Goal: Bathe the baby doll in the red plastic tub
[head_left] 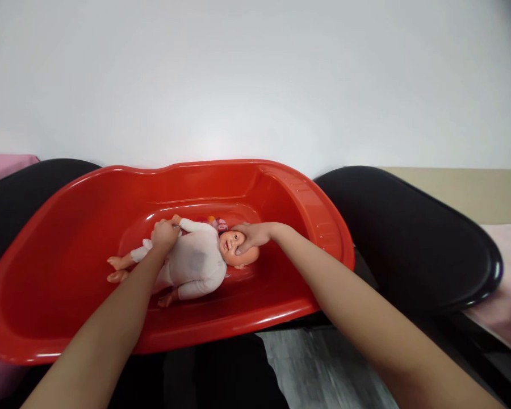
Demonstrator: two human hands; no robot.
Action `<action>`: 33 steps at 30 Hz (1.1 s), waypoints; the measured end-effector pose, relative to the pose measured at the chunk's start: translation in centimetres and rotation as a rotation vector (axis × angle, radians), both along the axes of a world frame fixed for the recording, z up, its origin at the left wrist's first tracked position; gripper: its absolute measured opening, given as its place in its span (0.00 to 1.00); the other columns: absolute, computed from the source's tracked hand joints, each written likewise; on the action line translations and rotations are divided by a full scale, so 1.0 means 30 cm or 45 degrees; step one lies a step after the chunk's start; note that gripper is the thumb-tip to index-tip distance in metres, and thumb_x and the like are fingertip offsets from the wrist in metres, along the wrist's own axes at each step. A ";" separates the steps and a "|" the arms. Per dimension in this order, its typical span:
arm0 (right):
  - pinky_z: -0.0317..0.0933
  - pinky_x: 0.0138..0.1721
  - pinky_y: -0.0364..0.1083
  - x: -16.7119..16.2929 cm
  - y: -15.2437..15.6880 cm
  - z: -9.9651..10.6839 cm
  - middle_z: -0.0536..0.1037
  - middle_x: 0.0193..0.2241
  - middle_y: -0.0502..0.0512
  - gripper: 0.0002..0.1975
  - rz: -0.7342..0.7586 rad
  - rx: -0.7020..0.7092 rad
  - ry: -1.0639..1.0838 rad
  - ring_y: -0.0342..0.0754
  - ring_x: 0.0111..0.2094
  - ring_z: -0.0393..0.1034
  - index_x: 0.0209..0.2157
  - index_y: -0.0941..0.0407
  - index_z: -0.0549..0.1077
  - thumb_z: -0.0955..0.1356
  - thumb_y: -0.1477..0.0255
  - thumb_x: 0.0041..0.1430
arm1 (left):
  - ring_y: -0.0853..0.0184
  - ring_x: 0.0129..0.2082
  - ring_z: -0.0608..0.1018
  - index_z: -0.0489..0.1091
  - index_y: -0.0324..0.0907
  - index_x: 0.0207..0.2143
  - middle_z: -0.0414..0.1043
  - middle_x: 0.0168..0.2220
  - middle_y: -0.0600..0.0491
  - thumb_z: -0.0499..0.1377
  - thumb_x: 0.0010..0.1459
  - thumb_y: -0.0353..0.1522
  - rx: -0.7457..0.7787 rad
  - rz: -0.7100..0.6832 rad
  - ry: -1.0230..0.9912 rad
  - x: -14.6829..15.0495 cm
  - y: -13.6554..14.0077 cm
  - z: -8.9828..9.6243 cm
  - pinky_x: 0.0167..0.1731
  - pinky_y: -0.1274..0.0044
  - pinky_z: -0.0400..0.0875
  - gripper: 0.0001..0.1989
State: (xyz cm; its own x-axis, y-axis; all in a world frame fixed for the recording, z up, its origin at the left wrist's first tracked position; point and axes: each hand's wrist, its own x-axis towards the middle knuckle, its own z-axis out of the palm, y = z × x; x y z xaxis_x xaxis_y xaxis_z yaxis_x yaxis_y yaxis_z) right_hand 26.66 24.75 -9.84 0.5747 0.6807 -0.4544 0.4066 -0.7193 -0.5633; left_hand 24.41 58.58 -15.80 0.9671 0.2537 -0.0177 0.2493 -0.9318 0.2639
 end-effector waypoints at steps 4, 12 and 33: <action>0.68 0.68 0.63 -0.001 0.001 -0.001 0.74 0.69 0.65 0.51 -0.002 0.024 0.012 0.70 0.66 0.73 0.70 0.53 0.70 0.80 0.49 0.48 | 0.43 0.58 0.80 0.83 0.42 0.58 0.81 0.56 0.36 0.45 0.78 0.44 -0.022 -0.003 0.003 0.004 -0.002 -0.004 0.55 0.57 0.76 0.30; 0.69 0.67 0.64 -0.014 0.001 0.027 0.73 0.70 0.66 0.53 -0.020 -0.023 0.011 0.71 0.66 0.72 0.72 0.53 0.69 0.80 0.46 0.50 | 0.44 0.58 0.79 0.83 0.41 0.57 0.80 0.59 0.36 0.43 0.79 0.44 -0.054 0.041 0.021 0.002 -0.013 -0.003 0.56 0.57 0.74 0.31; 0.65 0.71 0.64 0.014 -0.003 -0.018 0.70 0.73 0.67 0.55 0.031 -0.021 -0.023 0.71 0.70 0.68 0.73 0.53 0.68 0.80 0.45 0.49 | 0.45 0.55 0.83 0.83 0.42 0.50 0.81 0.56 0.39 0.57 0.70 0.39 -0.113 0.143 -0.017 0.006 0.004 -0.015 0.51 0.59 0.77 0.17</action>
State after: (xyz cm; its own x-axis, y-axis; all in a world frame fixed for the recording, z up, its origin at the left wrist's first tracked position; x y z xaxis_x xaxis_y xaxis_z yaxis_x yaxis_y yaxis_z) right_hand 27.09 24.66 -10.39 0.5665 0.6869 -0.4552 0.4342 -0.7184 -0.5436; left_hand 24.58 58.71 -16.26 0.9329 0.3587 -0.0318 0.3467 -0.8711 0.3479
